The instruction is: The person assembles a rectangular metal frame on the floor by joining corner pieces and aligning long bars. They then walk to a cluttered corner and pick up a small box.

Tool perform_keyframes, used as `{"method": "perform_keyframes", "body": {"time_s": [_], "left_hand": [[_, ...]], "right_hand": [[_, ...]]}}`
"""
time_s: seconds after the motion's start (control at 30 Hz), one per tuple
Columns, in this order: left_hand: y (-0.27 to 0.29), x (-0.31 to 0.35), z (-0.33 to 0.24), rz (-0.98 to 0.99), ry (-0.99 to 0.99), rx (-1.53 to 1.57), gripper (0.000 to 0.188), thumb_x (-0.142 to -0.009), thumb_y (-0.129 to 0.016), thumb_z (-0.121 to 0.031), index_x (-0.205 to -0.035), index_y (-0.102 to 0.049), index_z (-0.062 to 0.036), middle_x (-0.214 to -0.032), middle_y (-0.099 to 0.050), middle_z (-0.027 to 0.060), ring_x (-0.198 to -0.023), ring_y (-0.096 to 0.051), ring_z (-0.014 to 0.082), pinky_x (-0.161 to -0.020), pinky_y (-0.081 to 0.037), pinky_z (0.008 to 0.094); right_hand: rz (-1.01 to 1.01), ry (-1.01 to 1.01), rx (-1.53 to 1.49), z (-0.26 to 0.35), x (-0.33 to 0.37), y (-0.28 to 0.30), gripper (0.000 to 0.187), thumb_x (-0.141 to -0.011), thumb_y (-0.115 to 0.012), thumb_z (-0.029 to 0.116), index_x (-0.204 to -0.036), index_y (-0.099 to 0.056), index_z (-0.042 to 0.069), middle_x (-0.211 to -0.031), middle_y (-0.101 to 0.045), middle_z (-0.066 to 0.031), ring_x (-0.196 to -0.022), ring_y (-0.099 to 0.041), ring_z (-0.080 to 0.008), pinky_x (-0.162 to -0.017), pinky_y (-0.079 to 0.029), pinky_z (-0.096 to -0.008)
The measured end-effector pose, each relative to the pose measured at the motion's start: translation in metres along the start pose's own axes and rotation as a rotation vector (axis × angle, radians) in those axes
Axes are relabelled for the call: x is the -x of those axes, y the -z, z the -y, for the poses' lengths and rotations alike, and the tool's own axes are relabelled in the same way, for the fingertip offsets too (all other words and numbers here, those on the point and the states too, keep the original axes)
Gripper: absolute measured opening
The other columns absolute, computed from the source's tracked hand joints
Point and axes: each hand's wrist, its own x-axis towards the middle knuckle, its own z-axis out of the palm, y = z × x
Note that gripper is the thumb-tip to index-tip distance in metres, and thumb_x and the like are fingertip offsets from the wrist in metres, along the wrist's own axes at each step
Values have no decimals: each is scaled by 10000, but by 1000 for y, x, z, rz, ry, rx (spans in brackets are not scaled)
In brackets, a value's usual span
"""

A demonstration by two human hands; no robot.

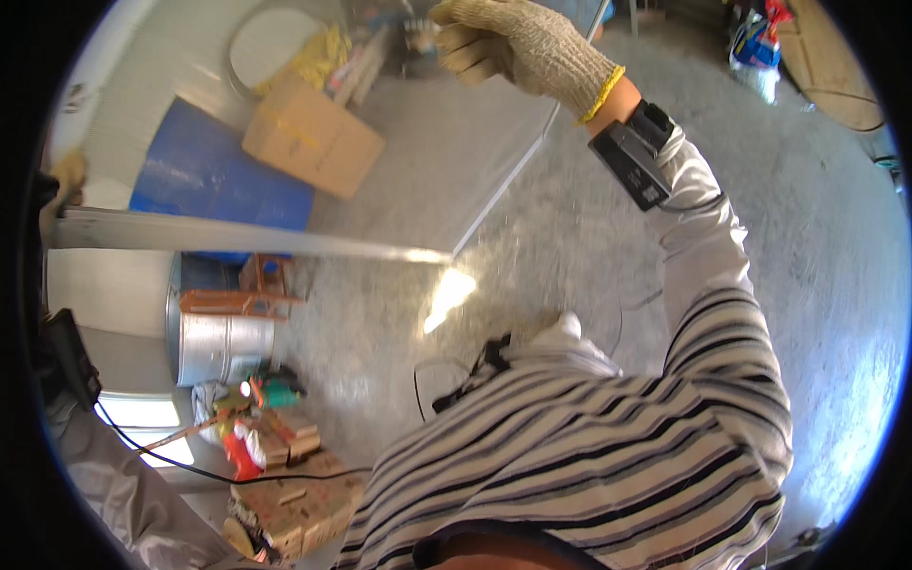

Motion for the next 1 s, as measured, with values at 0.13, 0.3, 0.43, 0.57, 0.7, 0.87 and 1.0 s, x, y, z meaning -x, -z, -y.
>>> {"method": "perform_keyframes", "body": {"time_s": [0.13,0.3,0.43,0.57,0.7,0.87,1.0], "left_hand": [[-9,10,11,-140,-110,-46,414,-809,-650,-290,-1064,-669,35,-724,-629,62,-599,-586,131,-524,-449,271],[-10,45,-17,-215,-269,-246,272,-824,-633,-250,-941,-690,-12,-672,-635,126,-597,-639,228,-544,-515,356],[-9,95,-70,-188,-236,-296,375,-814,-650,-271,-1086,-688,-15,-814,-676,165,-711,-650,286,-646,-514,398],[-8,139,-113,-231,-163,-313,404,-755,-707,-352,-994,-741,-28,-966,-704,261,-945,-689,419,-833,-549,474],[-16,175,-151,-198,-74,-299,379,-772,-707,-337,-989,-734,-28,-954,-710,234,-935,-692,409,-825,-551,472],[-25,224,-220,-168,69,-165,320,-810,-685,-283,-1007,-733,-36,-944,-718,210,-916,-700,398,-822,-558,468],[-56,296,-295,-217,60,-209,256,-851,-641,-208,-1015,-729,-33,-908,-724,204,-890,-710,397,-807,-570,455]], "right_hand": [[170,10,92,92,3,-69,490,-1027,-597,374,-1249,-602,-63,-1040,-710,-168,-884,-725,-244,-699,-614,-343],[303,-200,-83,153,-2,-149,860,-947,-515,715,-1195,-539,-108,-971,-668,-218,-780,-690,-323,-726,-596,-429],[273,-232,-14,165,24,-172,887,-925,-565,705,-1141,-545,-156,-930,-681,-254,-752,-713,-328,-728,-629,-379],[144,-178,36,168,66,-177,765,-920,-652,623,-1086,-572,-120,-923,-693,-251,-705,-717,-316,-665,-638,-376],[59,-251,20,175,117,-178,638,-936,-689,526,-1064,-587,-90,-844,-692,-215,-663,-716,-316,-620,-638,-380],[50,-217,31,176,186,-170,498,-949,-693,466,-1050,-606,-14,-851,-693,-195,-672,-703,-288,-597,-627,-360],[45,-358,-1,187,260,-156,413,-967,-685,413,-1052,-613,15,-847,-690,-161,-700,-707,-258,-612,-624,-354]]}}
